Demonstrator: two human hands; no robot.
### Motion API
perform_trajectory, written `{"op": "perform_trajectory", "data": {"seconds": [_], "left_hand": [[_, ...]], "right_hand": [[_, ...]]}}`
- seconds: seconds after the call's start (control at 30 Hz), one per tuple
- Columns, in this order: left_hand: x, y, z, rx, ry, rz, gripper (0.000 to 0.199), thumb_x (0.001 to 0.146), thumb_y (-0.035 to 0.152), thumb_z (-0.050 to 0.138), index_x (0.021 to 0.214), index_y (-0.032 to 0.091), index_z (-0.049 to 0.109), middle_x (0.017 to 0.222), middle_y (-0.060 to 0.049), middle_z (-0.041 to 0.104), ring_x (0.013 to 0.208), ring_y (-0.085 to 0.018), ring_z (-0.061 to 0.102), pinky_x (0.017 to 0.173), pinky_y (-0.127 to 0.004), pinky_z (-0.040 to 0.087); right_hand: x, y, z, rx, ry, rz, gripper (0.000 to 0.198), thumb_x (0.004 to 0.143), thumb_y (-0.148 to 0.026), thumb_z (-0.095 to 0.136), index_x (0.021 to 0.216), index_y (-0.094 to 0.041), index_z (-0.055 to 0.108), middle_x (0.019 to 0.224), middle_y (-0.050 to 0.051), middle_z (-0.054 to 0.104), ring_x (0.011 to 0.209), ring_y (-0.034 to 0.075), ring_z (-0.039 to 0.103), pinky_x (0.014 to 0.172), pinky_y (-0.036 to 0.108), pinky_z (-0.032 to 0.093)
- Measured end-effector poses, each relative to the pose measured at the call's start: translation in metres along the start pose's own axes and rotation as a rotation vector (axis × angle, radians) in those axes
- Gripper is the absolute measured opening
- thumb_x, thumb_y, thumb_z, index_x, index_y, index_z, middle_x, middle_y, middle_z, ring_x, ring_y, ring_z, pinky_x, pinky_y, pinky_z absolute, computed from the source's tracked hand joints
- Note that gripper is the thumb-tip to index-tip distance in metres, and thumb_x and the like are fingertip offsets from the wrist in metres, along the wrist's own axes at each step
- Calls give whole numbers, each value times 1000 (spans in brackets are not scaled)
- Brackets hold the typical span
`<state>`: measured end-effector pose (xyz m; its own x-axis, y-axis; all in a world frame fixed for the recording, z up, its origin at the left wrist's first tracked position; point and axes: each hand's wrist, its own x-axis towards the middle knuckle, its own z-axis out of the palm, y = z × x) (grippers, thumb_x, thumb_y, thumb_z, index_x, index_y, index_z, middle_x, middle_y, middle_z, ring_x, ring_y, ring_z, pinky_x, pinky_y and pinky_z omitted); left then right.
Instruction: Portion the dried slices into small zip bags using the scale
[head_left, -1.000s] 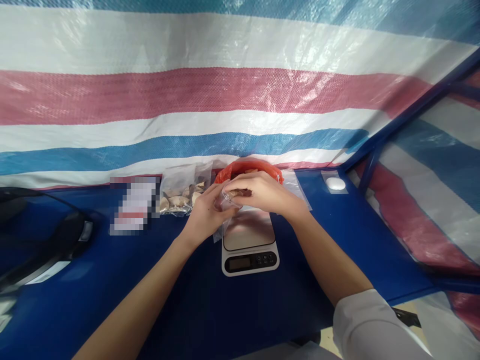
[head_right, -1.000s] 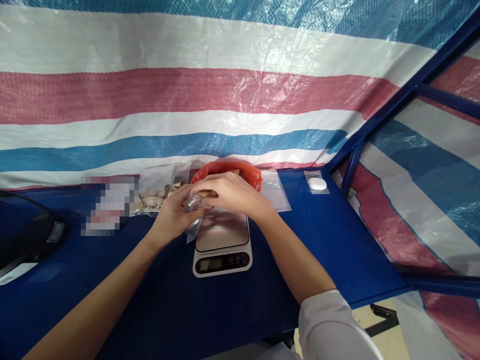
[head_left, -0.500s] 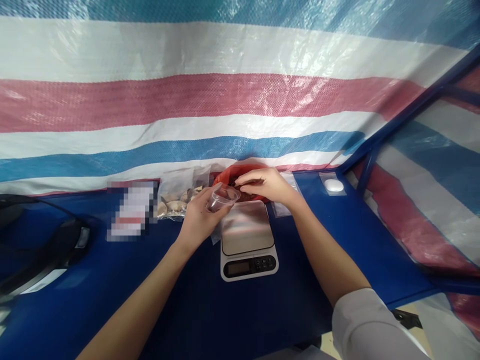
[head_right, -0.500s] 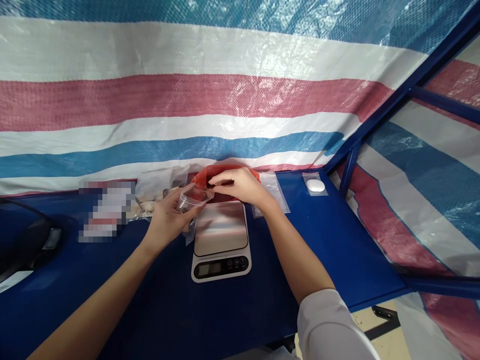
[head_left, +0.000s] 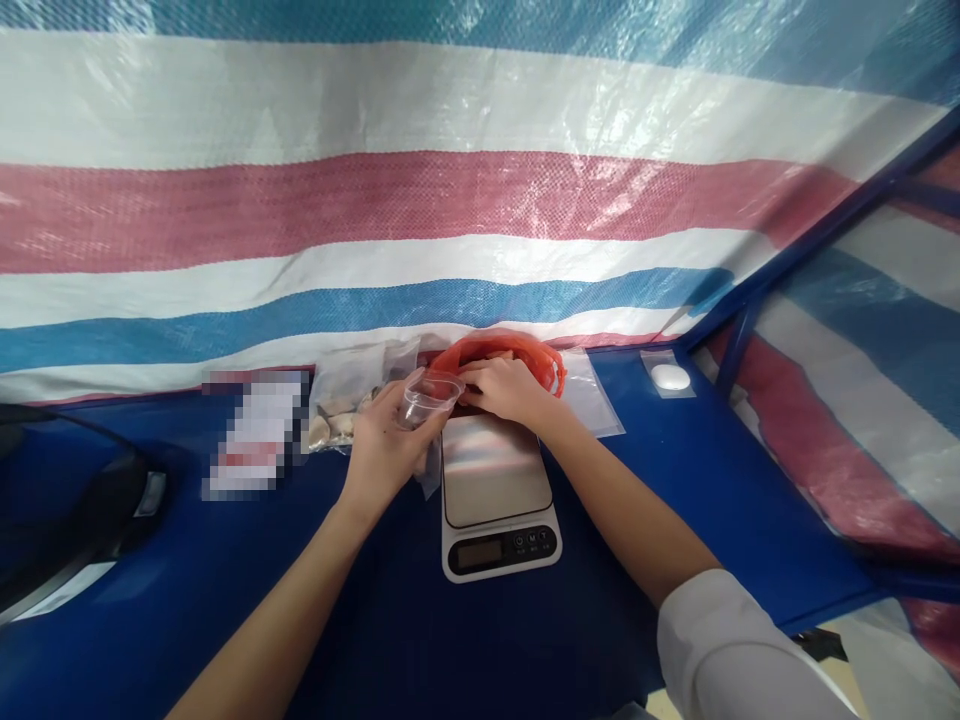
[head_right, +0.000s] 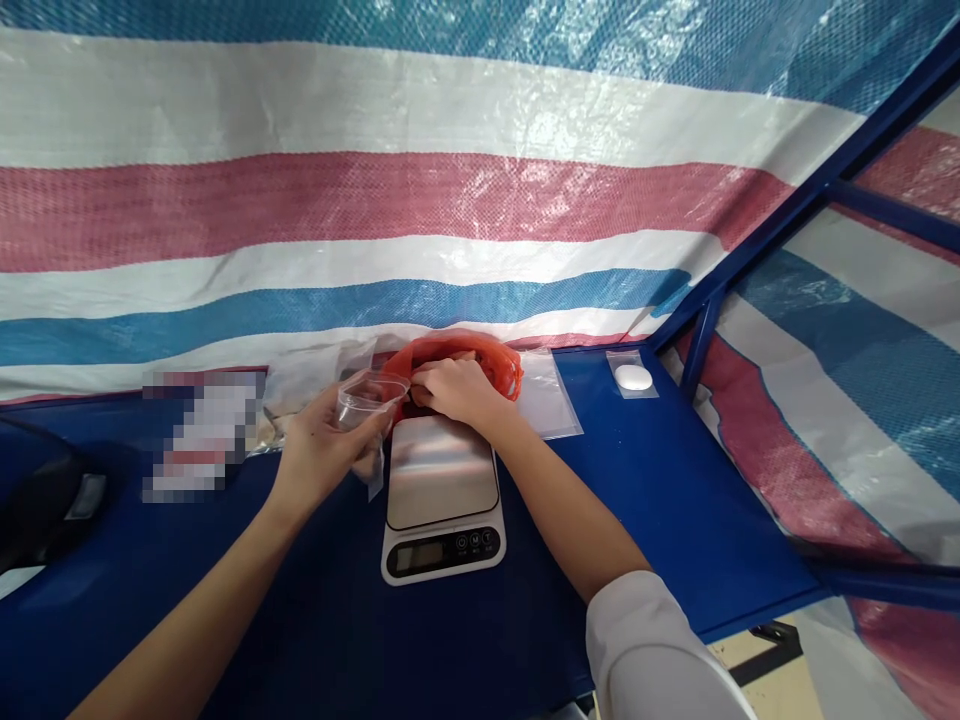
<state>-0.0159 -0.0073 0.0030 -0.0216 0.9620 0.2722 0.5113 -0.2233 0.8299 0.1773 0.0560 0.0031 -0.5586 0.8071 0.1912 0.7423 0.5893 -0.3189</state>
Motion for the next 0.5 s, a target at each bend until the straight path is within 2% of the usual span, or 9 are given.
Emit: {"op": "perform_trajectory", "data": {"seconds": [0.23,0.5], "left_hand": [[3,0,-2,-19,18,2,59,77,55,75,122,18,68,104,-9,75,101,-29,71,99,-46,54],[3,0,-4,-36,4,46,58,77,54,76,121,17,68,105,-9,75,103,-29,70,101,-47,53]], "right_hand": [[5,-6,1,-128,-75,12,18,92,-26,60,90,-24,77,103,5,77,93,29,67,73,40,40],[7,1,10,-34,53,24,2,80,-24,75,80,-22,74,90,6,74,81,25,64,66,37,37]]}}
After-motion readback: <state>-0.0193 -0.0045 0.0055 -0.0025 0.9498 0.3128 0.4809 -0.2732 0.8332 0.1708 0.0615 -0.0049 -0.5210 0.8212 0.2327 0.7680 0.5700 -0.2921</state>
